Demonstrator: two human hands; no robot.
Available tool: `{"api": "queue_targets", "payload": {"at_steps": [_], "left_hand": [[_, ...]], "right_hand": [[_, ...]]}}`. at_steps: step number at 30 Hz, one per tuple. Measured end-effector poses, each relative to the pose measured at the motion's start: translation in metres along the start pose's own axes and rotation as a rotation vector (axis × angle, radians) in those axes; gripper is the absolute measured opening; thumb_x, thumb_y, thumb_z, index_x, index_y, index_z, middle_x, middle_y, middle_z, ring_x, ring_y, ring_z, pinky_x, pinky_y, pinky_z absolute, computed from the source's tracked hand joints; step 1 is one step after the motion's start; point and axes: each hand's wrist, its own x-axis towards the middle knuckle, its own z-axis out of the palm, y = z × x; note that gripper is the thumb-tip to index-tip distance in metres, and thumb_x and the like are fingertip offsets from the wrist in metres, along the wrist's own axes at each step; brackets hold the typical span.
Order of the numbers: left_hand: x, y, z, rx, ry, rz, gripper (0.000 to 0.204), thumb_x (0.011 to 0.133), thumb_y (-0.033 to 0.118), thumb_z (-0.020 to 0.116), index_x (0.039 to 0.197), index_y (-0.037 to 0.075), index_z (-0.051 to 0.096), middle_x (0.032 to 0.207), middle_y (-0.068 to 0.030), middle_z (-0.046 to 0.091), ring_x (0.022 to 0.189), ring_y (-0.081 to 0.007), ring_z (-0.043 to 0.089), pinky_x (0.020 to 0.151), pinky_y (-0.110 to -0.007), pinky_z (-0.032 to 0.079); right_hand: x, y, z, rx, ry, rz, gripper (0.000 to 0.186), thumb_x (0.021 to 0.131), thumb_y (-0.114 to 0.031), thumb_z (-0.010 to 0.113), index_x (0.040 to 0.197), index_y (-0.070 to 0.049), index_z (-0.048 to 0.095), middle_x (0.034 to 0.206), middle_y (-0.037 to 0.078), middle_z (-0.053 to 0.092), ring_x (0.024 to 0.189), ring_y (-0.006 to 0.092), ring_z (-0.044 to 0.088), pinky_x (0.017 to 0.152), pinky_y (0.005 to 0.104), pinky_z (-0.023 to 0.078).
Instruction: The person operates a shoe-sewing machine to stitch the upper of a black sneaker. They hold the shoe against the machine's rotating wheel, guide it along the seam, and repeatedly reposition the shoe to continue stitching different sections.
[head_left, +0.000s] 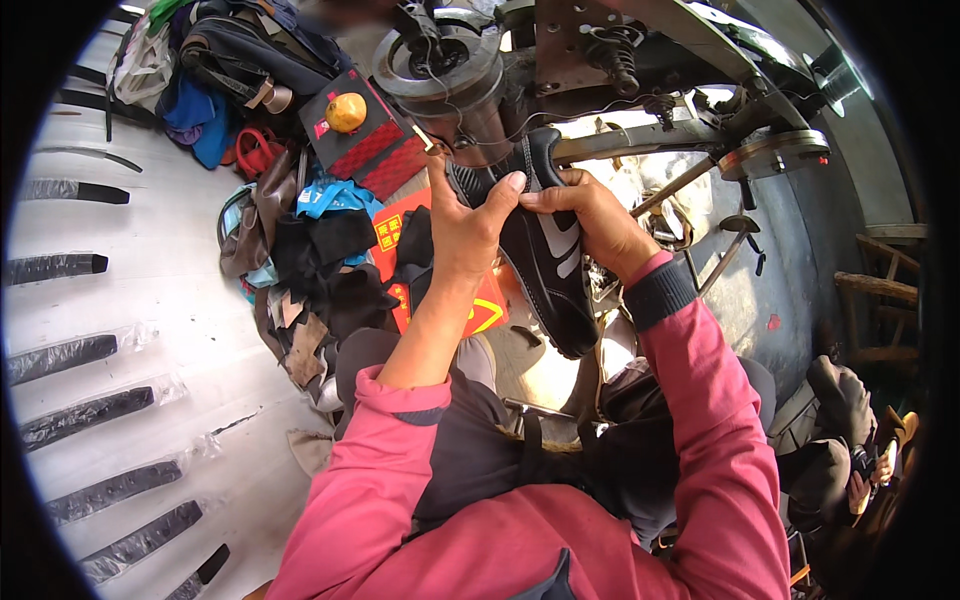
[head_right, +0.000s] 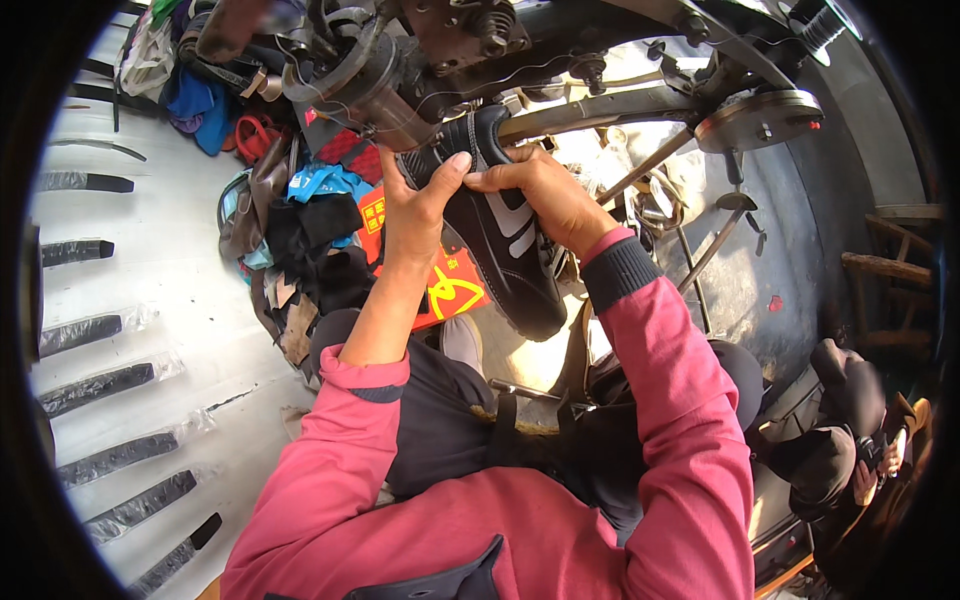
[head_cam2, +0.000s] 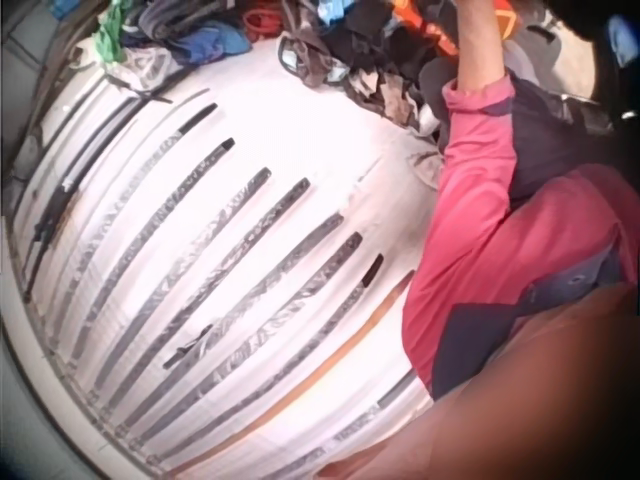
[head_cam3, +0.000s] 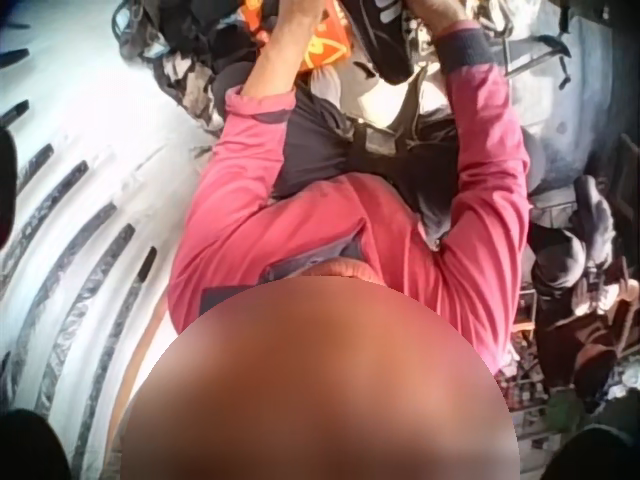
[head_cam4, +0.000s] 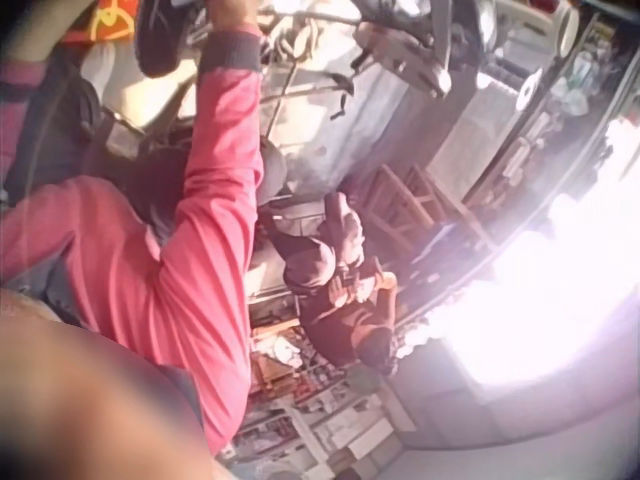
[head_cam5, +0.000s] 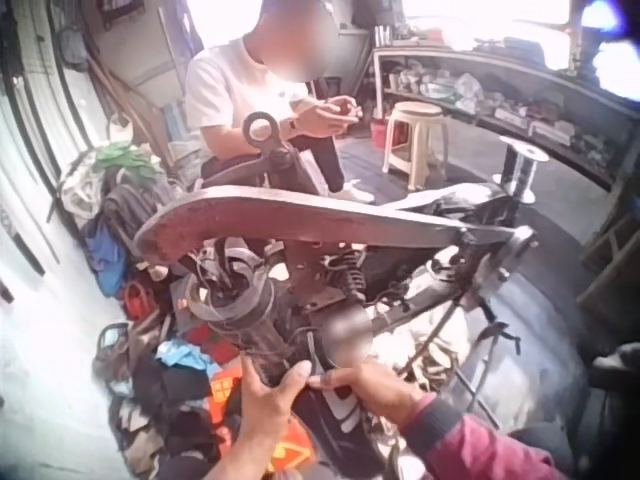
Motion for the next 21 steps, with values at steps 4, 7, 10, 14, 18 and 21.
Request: {"api": "queue_targets", "payload": {"at_steps": [4, 7, 10, 14, 18, 21], "left_hand": [[0.004, 0.002, 0.0, 0.018, -0.016, 0.027, 0.062, 0.09, 0.007, 0.08, 0.138, 0.001, 0.042, 0.123, -0.011, 0.063, 0.105, -0.0147, 0.063, 0.093, -0.029, 0.054], [0.003, 0.004, 0.0, 0.065, -0.015, 0.063, 0.06, 0.089, 0.009, 0.08, 0.137, 0.002, 0.044, 0.124, -0.0101, 0.063, 0.11, -0.0157, 0.062, 0.097, -0.031, 0.053], [0.0, 0.006, 0.0, 0.05, -0.013, 0.01, 0.06, 0.089, 0.011, 0.08, 0.137, 0.005, 0.045, 0.126, -0.0096, 0.063, 0.114, -0.017, 0.061, 0.101, -0.033, 0.051], [0.0, 0.007, -0.001, 0.073, -0.011, -0.002, 0.058, 0.089, 0.012, 0.08, 0.136, 0.007, 0.045, 0.126, -0.0094, 0.064, 0.114, -0.0172, 0.062, 0.102, -0.033, 0.051], [0.001, 0.008, -0.003, 0.006, -0.038, -0.073, 0.059, 0.089, 0.01, 0.08, 0.136, 0.006, 0.044, 0.126, -0.0093, 0.064, 0.112, -0.0159, 0.063, 0.1, -0.033, 0.053], [0.001, 0.011, -0.004, -0.078, -0.059, -0.124, 0.06, 0.09, 0.008, 0.079, 0.138, 0.006, 0.043, 0.126, -0.0098, 0.064, 0.111, -0.0154, 0.063, 0.099, -0.032, 0.054]], "right_hand": [[-0.017, -0.006, 0.004, -0.262, 0.092, -0.081, 0.039, 0.09, -0.026, 0.083, 0.112, 0.004, 0.073, 0.096, 0.009, 0.076, 0.078, 0.0149, 0.072, 0.075, 0.0264, 0.058], [-0.033, -0.003, 0.013, -0.433, 0.276, -0.213, 0.044, 0.09, -0.019, 0.083, 0.123, 0.006, 0.07, 0.106, 0.01, 0.075, 0.09, 0.0182, 0.072, 0.083, 0.0301, 0.057], [-0.044, 0.003, 0.022, -0.651, 0.485, -0.502, 0.045, 0.087, -0.016, 0.084, 0.125, 0.005, 0.07, 0.114, 0.012, 0.072, 0.106, 0.0221, 0.07, 0.094, 0.0322, 0.055], [-0.045, 0.003, 0.029, -0.42, 0.42, -0.574, 0.046, 0.092, -0.007, 0.078, 0.135, 0.004, 0.067, 0.121, 0.012, 0.073, 0.109, 0.0184, 0.07, 0.099, 0.0307, 0.054], [-0.04, 0.002, 0.04, -0.137, 0.415, -0.425, 0.043, 0.095, -0.008, 0.077, 0.135, 0.005, 0.068, 0.119, 0.009, 0.075, 0.101, 0.0121, 0.07, 0.091, 0.0256, 0.055], [-0.043, -0.001, 0.042, 0.001, 0.405, -0.361, 0.039, 0.095, -0.006, 0.077, 0.132, 0.005, 0.069, 0.11, 0.009, 0.076, 0.091, 0.0114, 0.071, 0.083, 0.025, 0.058]]}}
